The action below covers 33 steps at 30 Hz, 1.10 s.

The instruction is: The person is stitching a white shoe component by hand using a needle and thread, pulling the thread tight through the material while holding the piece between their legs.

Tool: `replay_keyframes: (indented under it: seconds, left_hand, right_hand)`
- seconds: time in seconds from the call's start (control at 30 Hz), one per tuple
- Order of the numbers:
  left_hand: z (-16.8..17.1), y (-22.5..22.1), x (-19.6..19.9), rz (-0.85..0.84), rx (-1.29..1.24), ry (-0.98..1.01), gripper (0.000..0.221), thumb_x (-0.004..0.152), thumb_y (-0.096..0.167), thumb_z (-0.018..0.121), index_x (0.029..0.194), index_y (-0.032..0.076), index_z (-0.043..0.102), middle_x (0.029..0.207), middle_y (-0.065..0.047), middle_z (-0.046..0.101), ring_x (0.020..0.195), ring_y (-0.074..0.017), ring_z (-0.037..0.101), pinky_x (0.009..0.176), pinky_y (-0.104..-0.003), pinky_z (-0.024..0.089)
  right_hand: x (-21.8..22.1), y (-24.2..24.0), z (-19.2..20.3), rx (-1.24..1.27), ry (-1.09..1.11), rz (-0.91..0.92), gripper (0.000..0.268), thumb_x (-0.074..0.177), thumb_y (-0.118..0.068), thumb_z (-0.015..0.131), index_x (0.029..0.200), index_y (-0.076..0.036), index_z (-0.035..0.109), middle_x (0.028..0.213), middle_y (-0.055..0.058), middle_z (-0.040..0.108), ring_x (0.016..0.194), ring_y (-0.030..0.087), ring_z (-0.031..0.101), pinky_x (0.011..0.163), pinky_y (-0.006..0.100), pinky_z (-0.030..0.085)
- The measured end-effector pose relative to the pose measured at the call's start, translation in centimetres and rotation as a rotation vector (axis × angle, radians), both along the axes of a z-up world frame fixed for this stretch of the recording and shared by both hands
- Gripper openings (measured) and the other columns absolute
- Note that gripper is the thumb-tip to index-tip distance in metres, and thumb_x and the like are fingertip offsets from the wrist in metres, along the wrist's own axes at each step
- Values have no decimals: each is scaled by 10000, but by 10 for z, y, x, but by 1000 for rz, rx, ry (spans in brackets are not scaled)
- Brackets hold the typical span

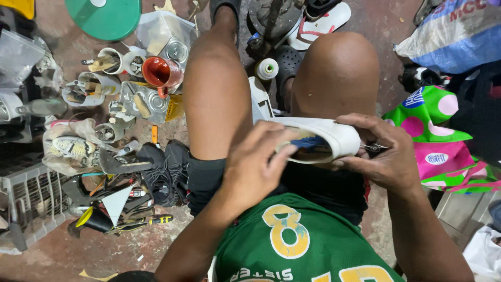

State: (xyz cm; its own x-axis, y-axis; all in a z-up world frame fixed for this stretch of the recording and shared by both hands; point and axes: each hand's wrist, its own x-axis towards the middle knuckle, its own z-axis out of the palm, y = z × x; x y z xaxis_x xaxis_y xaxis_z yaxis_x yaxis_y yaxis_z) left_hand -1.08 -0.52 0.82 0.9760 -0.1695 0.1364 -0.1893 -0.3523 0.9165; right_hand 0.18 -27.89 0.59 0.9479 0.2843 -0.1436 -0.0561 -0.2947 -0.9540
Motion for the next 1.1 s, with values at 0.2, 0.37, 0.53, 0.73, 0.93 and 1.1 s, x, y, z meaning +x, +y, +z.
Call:
replay_keyframes:
  seconds: [0.2,0.37,0.53,0.73,0.93,1.1]
  left_hand:
    - [-11,-21,1,-75,139,-86,143,926,97,718,1050,57,660,1130,-133,608,933,-323,675,819,-434,547]
    - [-17,-12,-2,-18,-3,38,102,1020,83,684,1092,42,625,1036,-68,643,945,-300,685,836,-426,549]
    - [-10,-15,-2,-37,84,-43,168,934,111,725,1080,63,659,1044,-100,616,956,-317,663,824,-433,534]
    - [-18,-22,2,-179,146,-15,182,907,100,729,1060,68,636,1103,-118,575,1012,-317,639,835,-455,521]
    - [-15,-14,-8,-33,93,355,152,1031,119,677,1128,61,576,875,-97,635,803,-299,685,732,-420,533]
    - [-4,-10,-12,-21,74,90,151,959,93,702,1098,70,648,949,-95,642,845,-294,687,753,-411,543]
  right_hand:
    - [-2,2,1,13,30,-5,646,757,-153,887,1328,16,638,1262,84,695,1065,109,690,916,253,569]
    - [-1,3,0,-4,4,15,627,760,-123,875,1319,31,639,1265,89,692,1026,105,680,870,247,562]
    - [1,4,0,82,12,36,623,792,-103,859,1344,51,615,1289,93,677,1075,116,678,917,254,560]
    - [-1,6,2,91,23,30,625,793,-106,859,1342,59,607,1275,94,684,1061,114,686,903,253,572]
    - [-4,9,1,13,22,16,616,783,-107,865,1335,36,633,1216,74,703,949,67,647,805,221,535]
    - [-3,10,1,9,26,36,616,789,-117,858,1343,25,629,1221,57,699,943,50,648,788,202,535]
